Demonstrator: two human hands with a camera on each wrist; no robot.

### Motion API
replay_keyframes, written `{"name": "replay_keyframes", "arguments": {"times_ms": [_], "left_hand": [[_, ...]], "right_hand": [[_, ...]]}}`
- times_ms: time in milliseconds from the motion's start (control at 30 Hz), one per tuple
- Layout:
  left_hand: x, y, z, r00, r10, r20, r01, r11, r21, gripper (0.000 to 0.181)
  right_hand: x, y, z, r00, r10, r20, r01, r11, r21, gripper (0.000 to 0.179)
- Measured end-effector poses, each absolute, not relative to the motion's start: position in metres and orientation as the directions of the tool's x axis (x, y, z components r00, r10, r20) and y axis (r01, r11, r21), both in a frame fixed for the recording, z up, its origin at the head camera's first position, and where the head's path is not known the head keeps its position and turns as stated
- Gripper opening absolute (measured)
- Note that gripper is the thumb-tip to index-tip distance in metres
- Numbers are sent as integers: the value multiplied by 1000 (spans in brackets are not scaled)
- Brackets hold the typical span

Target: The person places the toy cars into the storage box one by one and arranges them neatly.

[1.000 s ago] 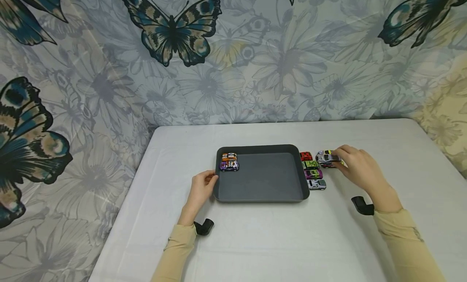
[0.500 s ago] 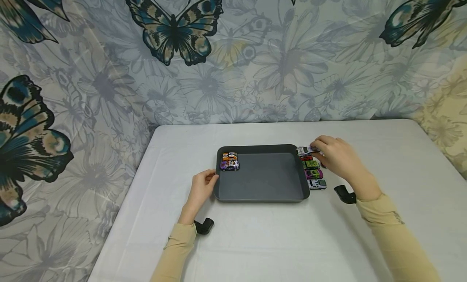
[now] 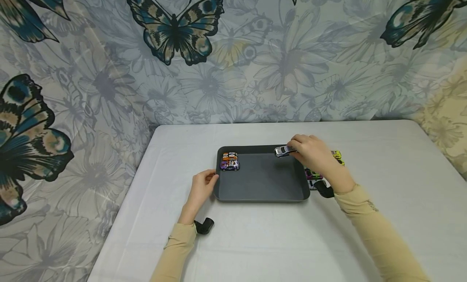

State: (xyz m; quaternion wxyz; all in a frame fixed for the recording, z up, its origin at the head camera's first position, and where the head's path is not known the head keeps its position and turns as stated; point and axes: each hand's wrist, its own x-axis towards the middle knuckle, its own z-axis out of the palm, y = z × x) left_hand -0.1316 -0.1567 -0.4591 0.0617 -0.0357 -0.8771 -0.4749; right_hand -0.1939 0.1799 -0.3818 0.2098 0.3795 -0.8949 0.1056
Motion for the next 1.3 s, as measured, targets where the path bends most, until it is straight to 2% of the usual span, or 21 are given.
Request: {"name": "replay_keyframes", "arguments": {"times_ms": [333,1300], "left_hand": [[-132,-157,-460,-992,-7,129,104,550,829,23],[-133,-157,-460,-991,-5,133,110,530,841,23]], "right_hand": [[-199,151,-393,-640,-670,376,-731,682,-30,25],[-194,74,-413,-573,-785,236,-799,599,53,21]]}}
